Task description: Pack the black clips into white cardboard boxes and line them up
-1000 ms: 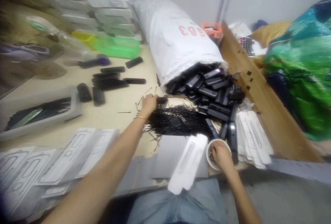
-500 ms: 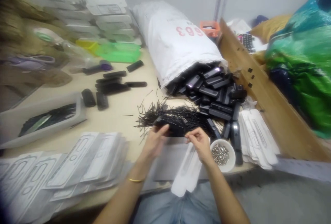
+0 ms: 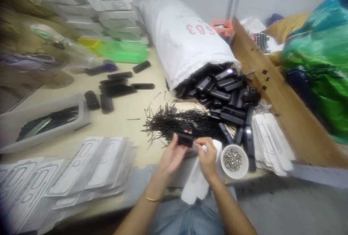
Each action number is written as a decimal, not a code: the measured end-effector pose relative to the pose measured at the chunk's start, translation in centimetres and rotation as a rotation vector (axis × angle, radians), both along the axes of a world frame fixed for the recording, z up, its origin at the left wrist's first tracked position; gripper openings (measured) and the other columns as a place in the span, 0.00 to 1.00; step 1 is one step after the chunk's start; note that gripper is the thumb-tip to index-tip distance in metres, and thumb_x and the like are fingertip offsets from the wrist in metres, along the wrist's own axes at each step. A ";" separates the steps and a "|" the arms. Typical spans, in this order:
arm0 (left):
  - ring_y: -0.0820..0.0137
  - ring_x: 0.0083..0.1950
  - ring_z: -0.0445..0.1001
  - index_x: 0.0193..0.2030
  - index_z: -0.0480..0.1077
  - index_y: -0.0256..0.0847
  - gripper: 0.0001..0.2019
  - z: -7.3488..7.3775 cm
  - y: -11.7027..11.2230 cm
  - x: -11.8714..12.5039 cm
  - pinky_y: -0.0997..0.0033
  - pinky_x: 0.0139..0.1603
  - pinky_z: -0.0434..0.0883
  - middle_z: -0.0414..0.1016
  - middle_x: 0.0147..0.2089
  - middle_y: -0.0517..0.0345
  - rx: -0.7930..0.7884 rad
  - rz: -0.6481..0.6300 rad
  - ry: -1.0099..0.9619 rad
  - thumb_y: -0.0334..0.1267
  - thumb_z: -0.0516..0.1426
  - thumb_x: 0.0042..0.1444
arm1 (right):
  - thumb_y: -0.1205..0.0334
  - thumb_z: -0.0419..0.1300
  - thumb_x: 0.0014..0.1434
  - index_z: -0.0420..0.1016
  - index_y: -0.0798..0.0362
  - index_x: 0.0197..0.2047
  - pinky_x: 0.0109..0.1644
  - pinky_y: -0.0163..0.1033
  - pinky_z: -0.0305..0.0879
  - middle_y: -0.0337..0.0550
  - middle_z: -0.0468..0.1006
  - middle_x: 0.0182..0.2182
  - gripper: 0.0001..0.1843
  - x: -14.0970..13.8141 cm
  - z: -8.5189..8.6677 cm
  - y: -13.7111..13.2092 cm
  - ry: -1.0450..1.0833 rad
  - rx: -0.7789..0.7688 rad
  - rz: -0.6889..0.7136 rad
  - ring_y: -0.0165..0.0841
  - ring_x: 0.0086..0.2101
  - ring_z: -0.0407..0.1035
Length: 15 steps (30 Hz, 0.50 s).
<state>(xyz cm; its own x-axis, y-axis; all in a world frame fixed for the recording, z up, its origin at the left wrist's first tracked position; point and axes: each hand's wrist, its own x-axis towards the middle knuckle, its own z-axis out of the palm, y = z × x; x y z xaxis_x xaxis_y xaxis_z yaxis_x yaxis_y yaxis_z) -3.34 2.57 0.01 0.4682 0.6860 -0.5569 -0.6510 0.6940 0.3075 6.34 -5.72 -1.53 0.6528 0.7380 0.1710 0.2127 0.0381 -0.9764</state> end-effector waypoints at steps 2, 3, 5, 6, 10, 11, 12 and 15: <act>0.65 0.50 0.73 0.51 0.65 0.34 0.12 0.1 -0.1 0.0 0.61 0.53 0.70 0.75 0.45 0.46 0.014 0.009 0.007 0.33 0.46 0.64 | 0.66 0.57 0.59 0.72 0.53 0.32 0.44 0.41 0.62 0.40 0.74 0.31 0.05 0.2 0.3 0.1 -0.176 0.025 0.010 0.32 0.36 0.67; 0.65 0.50 0.73 0.51 0.65 0.35 0.12 0.1 -0.1 -0.1 0.61 0.53 0.70 0.75 0.44 0.46 0.028 0.016 0.015 0.33 0.47 0.63 | 0.67 0.56 0.59 0.72 0.53 0.32 0.43 0.41 0.62 0.40 0.74 0.31 0.05 0.3 0.5 0.1 -0.244 0.036 0.026 0.32 0.36 0.67; 0.64 0.50 0.74 0.52 0.64 0.35 0.12 0.0 -0.2 -0.1 0.60 0.53 0.70 0.75 0.44 0.47 0.070 0.031 0.035 0.32 0.49 0.62 | 0.69 0.55 0.60 0.71 0.53 0.33 0.42 0.41 0.61 0.41 0.74 0.30 0.05 0.7 0.7 0.2 -0.341 0.050 0.064 0.32 0.35 0.66; 0.64 0.50 0.74 0.51 0.65 0.36 0.12 -0.1 -0.3 -0.1 0.60 0.53 0.70 0.75 0.44 0.47 0.091 0.037 0.043 0.32 0.50 0.62 | 0.69 0.55 0.60 0.71 0.53 0.33 0.41 0.41 0.61 0.41 0.74 0.30 0.06 0.7 0.8 0.3 -0.367 0.053 0.077 0.32 0.34 0.66; 0.64 0.50 0.73 0.49 0.65 0.36 0.11 0.1 -0.5 0.3 0.60 0.53 0.70 0.74 0.46 0.49 0.108 0.021 0.053 0.34 0.53 0.60 | 0.70 0.55 0.59 0.71 0.53 0.34 0.38 0.41 0.63 0.41 0.74 0.29 0.06 0.3 0.8 0.3 -0.367 0.129 0.060 0.32 0.33 0.66; 0.64 0.50 0.73 0.48 0.66 0.36 0.11 0.3 -0.5 0.3 0.60 0.53 0.70 0.74 0.46 0.48 0.102 0.000 0.059 0.34 0.53 0.59 | 0.71 0.55 0.59 0.72 0.52 0.35 0.38 0.41 0.64 0.41 0.74 0.30 0.06 0.0 0.7 0.2 -0.366 0.169 0.052 0.32 0.34 0.67; 0.63 0.50 0.73 0.48 0.66 0.36 0.11 0.5 -0.6 0.1 0.59 0.54 0.69 0.74 0.45 0.49 0.105 -0.018 0.070 0.35 0.54 0.59 | 0.71 0.55 0.59 0.72 0.52 0.36 0.38 0.41 0.64 0.41 0.75 0.31 0.06 -0.1 0.6 0.1 -0.370 0.203 0.050 0.32 0.34 0.67; 0.62 0.52 0.72 0.49 0.65 0.41 0.15 0.8 -1.0 -1.5 0.54 0.56 0.67 0.73 0.49 0.51 0.302 -0.028 0.174 0.41 0.57 0.56 | 0.71 0.55 0.59 0.73 0.51 0.41 0.41 0.42 0.66 0.43 0.75 0.35 0.09 0.5 0.3 -0.7 -0.396 0.189 0.119 0.33 0.37 0.69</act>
<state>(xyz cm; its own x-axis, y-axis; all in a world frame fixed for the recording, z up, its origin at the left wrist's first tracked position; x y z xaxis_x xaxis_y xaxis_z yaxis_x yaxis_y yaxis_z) -4.82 1.60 0.83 0.4049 0.8205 -0.4035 -0.5531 0.5712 0.6065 6.87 -6.38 -1.27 0.4225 0.7354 0.5297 0.5520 0.2548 -0.7940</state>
